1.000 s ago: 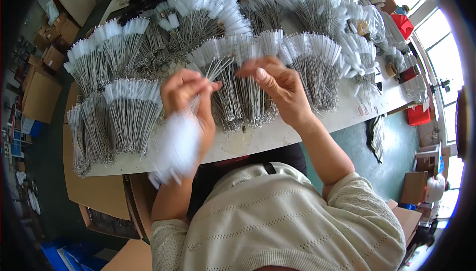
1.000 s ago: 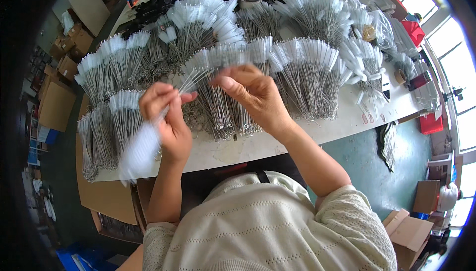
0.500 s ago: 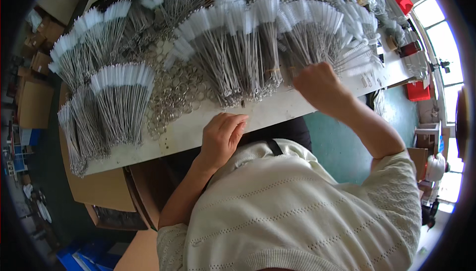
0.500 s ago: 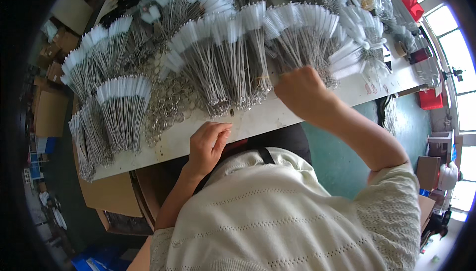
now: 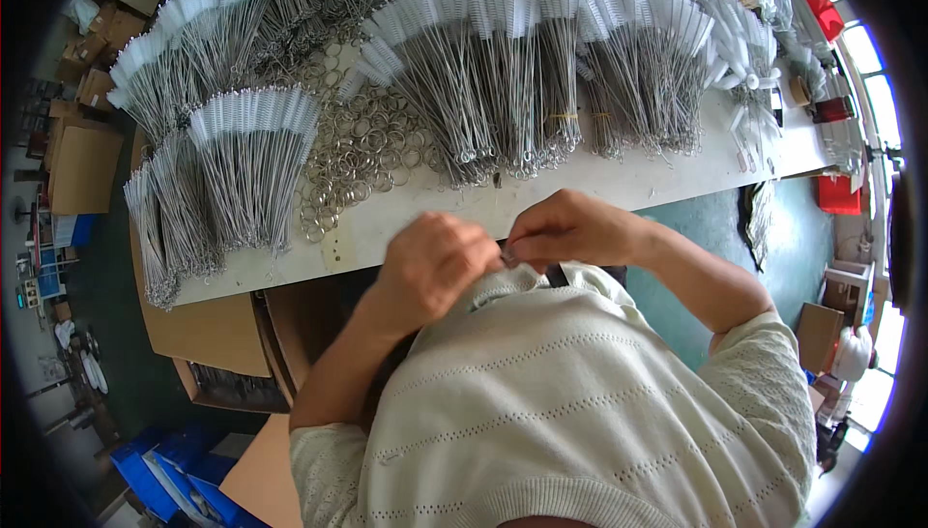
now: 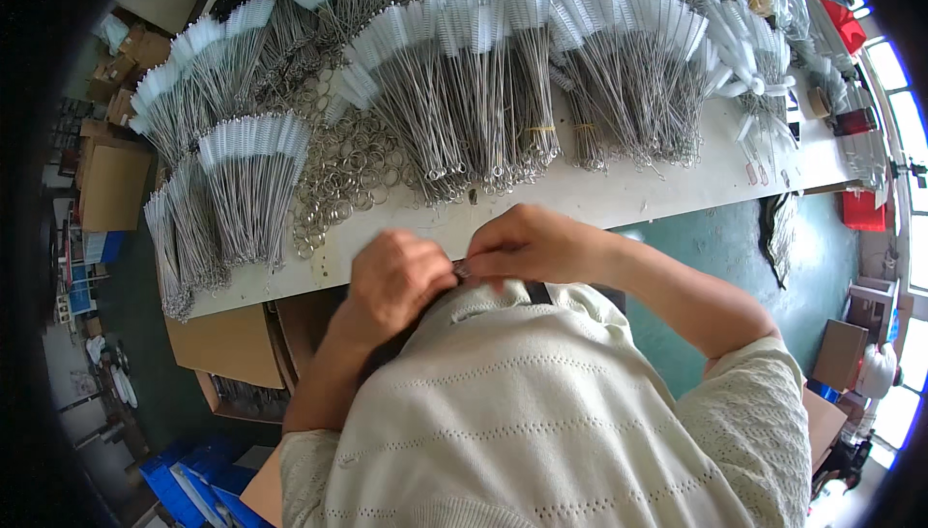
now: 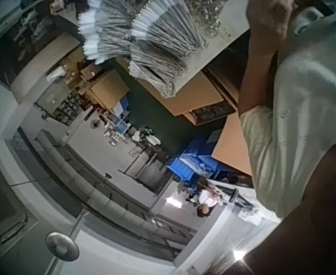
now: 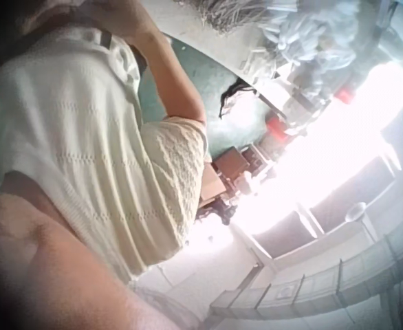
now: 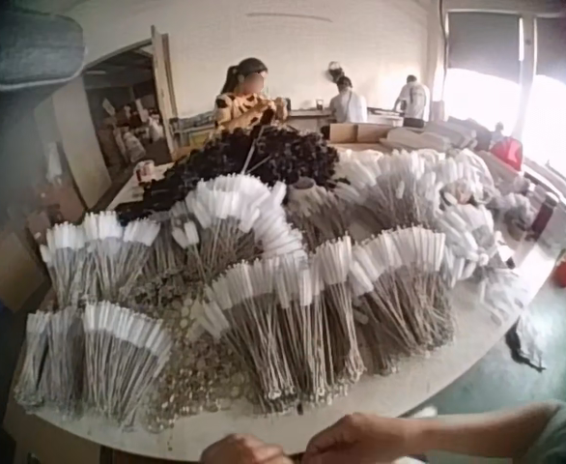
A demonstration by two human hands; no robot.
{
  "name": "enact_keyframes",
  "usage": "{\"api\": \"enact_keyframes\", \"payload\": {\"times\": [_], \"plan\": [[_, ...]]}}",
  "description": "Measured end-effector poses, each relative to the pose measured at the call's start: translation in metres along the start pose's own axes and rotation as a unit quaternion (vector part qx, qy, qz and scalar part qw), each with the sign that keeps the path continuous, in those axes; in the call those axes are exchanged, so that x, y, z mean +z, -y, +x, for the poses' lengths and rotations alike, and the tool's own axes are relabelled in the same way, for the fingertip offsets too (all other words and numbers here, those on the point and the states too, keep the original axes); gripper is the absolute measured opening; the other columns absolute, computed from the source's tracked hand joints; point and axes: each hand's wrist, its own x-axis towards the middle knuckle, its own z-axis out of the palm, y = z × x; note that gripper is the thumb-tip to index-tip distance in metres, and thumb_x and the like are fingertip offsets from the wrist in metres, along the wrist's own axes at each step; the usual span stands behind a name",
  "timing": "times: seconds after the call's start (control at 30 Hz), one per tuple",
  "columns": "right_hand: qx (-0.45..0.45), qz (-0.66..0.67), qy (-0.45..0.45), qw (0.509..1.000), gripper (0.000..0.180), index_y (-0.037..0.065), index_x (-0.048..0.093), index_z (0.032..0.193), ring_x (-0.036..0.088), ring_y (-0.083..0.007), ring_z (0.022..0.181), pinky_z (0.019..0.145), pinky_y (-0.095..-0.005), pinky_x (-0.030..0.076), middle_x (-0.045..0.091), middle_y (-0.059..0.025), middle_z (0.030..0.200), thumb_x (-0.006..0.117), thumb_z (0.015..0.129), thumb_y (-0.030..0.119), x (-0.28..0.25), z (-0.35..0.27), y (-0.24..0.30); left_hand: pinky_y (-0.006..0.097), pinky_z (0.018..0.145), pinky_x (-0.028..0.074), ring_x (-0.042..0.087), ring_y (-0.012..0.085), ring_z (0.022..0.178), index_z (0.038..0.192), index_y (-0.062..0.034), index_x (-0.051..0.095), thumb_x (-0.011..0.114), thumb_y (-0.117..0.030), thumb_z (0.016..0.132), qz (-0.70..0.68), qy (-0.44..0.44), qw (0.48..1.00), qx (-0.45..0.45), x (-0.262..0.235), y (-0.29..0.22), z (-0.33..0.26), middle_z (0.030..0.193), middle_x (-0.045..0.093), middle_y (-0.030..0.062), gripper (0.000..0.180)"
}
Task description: The person assembles small white brushes onto metal rings by hand, taking the components from cardboard boxes and combining them.
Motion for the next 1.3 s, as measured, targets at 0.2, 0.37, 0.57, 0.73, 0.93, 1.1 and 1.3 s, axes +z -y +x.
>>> {"api": "enact_keyframes", "payload": {"times": [0.2, 0.37, 0.57, 0.73, 0.93, 1.1, 1.3], "plan": [[0.004, -0.729, -0.269, 0.63, 0.011, 0.006, 0.064, 0.086, 0.064, -0.0229, 0.072, 0.062, -0.0357, 0.048, 0.065, -0.0071, 0.081, 0.057, 0.082, 0.013, -0.022, -0.015, -0.036, 0.036, 0.076, 0.041, 0.05, 0.0211, 0.087, 0.081, -0.0073, 0.062, 0.074, -0.005, 0.064, 0.225, 0.112, 0.961, -0.112, -0.041, 0.068, -0.004, 0.09, 0.054, 0.0012, 0.021], [-0.219, -0.39, -0.304, 0.841, 0.009, 0.004, 0.064, 0.085, 0.061, -0.0257, 0.069, 0.063, -0.0348, 0.048, 0.063, -0.0088, 0.077, 0.06, 0.082, 0.011, -0.004, 0.004, -0.021, 0.036, 0.072, 0.043, 0.052, 0.0217, 0.085, 0.078, -0.0066, 0.06, 0.072, -0.004, 0.067, 0.26, 0.13, 0.951, -0.108, -0.038, 0.069, -0.004, 0.089, 0.055, 0.0032, 0.017], [-0.34, -0.176, -0.238, 0.893, 0.014, 0.0, 0.064, 0.092, 0.057, -0.014, 0.07, 0.059, -0.0258, 0.045, 0.058, -0.0082, 0.092, 0.058, 0.088, 0.012, 0.012, 0.037, 0.029, 0.02, 0.056, 0.044, 0.053, 0.0075, 0.059, 0.091, 0.0007, 0.053, 0.052, -0.011, 0.093, -0.179, -0.245, 0.882, -0.361, -0.032, 0.022, 0.015, 0.073, 0.058, 0.0049, 0.012], [-0.308, -0.024, -0.179, 0.934, 0.012, -0.002, 0.064, 0.09, 0.056, -0.0101, 0.074, 0.063, -0.0248, 0.045, 0.058, -0.0057, 0.099, 0.061, 0.086, 0.009, 0.032, 0.042, 0.048, 0.019, 0.055, 0.043, 0.051, 0.0057, 0.06, 0.091, -0.0006, 0.053, 0.053, -0.016, 0.093, -0.187, -0.285, 0.873, -0.35, -0.014, 0.002, 0.024, 0.072, 0.055, 0.0014, 0.015], [-0.484, -0.179, -0.275, 0.811, 0.011, 0.001, 0.065, 0.086, 0.062, -0.0228, 0.075, 0.066, -0.0282, 0.05, 0.06, -0.0105, 0.093, 0.065, 0.076, 0.0, 0.038, 0.041, 0.039, 0.017, 0.064, 0.041, 0.049, 0.0042, 0.07, 0.101, 0.0, 0.053, 0.051, -0.013, 0.094, -0.609, -0.323, 0.626, -0.365, -0.005, -0.006, 0.022, 0.08, 0.056, 0.0009, 0.015], [-0.453, -0.261, -0.233, 0.82, 0.01, 0.0, 0.066, 0.085, 0.062, -0.0218, 0.079, 0.066, -0.0296, 0.051, 0.06, -0.0092, 0.091, 0.067, 0.075, 0.0, 0.035, 0.02, 0.046, 0.018, 0.059, 0.044, 0.055, 0.0074, 0.068, 0.099, 0.0037, 0.057, 0.052, -0.001, 0.09, -0.16, -0.244, 0.922, -0.254, -0.021, -0.015, 0.036, 0.085, 0.061, 0.0052, 0.011], [-0.534, -0.337, -0.274, 0.725, 0.016, 0.001, 0.066, 0.082, 0.063, -0.0189, 0.067, 0.053, -0.0284, 0.051, 0.06, -0.0055, 0.087, 0.071, 0.068, -0.001, 0.036, 0.019, 0.042, 0.026, 0.071, 0.054, 0.064, 0.0163, 0.083, 0.103, 0.005, 0.061, 0.057, 0.009, 0.082, -0.45, -0.233, 0.815, -0.282, -0.036, -0.024, 0.035, 0.095, 0.064, 0.0159, 0.021]]}}
